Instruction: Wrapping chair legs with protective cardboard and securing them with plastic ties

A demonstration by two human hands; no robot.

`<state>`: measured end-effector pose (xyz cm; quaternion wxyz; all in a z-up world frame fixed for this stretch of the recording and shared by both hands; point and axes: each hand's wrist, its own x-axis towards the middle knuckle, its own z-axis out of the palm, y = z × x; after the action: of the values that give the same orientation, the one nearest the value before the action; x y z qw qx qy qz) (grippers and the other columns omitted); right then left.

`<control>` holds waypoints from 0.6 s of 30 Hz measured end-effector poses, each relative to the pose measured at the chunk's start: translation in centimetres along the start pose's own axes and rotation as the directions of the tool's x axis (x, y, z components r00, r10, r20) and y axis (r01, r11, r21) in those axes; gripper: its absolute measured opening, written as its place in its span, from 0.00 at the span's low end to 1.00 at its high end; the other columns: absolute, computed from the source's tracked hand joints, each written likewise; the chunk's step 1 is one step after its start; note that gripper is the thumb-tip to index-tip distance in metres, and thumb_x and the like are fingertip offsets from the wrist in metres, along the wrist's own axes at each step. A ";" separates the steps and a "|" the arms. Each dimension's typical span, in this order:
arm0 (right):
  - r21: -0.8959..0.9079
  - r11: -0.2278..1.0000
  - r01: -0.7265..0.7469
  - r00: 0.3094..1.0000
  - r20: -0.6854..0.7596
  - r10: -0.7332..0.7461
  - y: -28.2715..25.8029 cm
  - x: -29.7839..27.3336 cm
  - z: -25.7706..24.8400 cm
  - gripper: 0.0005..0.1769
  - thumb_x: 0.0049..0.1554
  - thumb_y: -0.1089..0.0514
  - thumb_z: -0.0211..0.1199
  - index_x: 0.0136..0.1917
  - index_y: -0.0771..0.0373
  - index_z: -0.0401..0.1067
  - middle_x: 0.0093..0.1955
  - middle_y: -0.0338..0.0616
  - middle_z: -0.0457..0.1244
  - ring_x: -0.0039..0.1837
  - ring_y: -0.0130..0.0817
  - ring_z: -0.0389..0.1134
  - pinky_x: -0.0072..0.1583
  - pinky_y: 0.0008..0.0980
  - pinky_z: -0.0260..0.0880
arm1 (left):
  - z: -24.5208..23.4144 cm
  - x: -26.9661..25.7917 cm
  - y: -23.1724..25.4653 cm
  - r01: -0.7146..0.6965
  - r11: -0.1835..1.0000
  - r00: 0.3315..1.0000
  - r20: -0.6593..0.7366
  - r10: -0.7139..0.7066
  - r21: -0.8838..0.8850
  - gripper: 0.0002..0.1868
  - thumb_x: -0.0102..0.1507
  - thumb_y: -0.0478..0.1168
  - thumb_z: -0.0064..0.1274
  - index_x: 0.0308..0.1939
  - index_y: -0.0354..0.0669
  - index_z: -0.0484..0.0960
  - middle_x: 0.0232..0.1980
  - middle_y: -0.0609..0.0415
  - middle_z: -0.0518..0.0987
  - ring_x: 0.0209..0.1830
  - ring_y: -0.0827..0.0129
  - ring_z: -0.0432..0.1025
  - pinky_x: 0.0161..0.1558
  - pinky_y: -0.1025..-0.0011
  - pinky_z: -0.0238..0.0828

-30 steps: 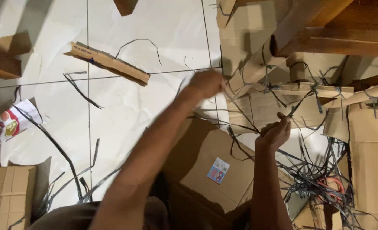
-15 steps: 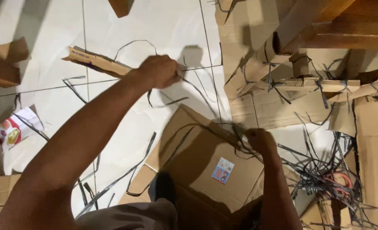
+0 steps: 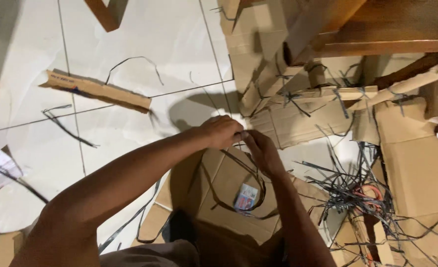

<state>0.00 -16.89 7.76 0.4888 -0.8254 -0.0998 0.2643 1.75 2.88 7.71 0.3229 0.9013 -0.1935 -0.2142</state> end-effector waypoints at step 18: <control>0.124 0.991 0.038 0.991 -0.130 -0.022 -0.5 -1.0 -0.8 0.28 0.68 0.38 0.44 0.72 0.53 0.69 0.54 0.52 0.71 0.59 0.45 0.70 0.61 0.48 0.68 | 4.0 2.6 -3.1 0.078 0.997 0.996 -0.029 -0.078 -0.011 0.13 0.64 0.47 0.43 0.29 0.49 0.77 0.34 0.49 0.83 0.41 0.47 0.79 0.42 0.51 0.75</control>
<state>-0.38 -17.65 8.83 0.5495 -0.8064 -0.0635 0.2089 2.52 1.83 2.19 0.3215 0.9097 -0.1521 -0.2142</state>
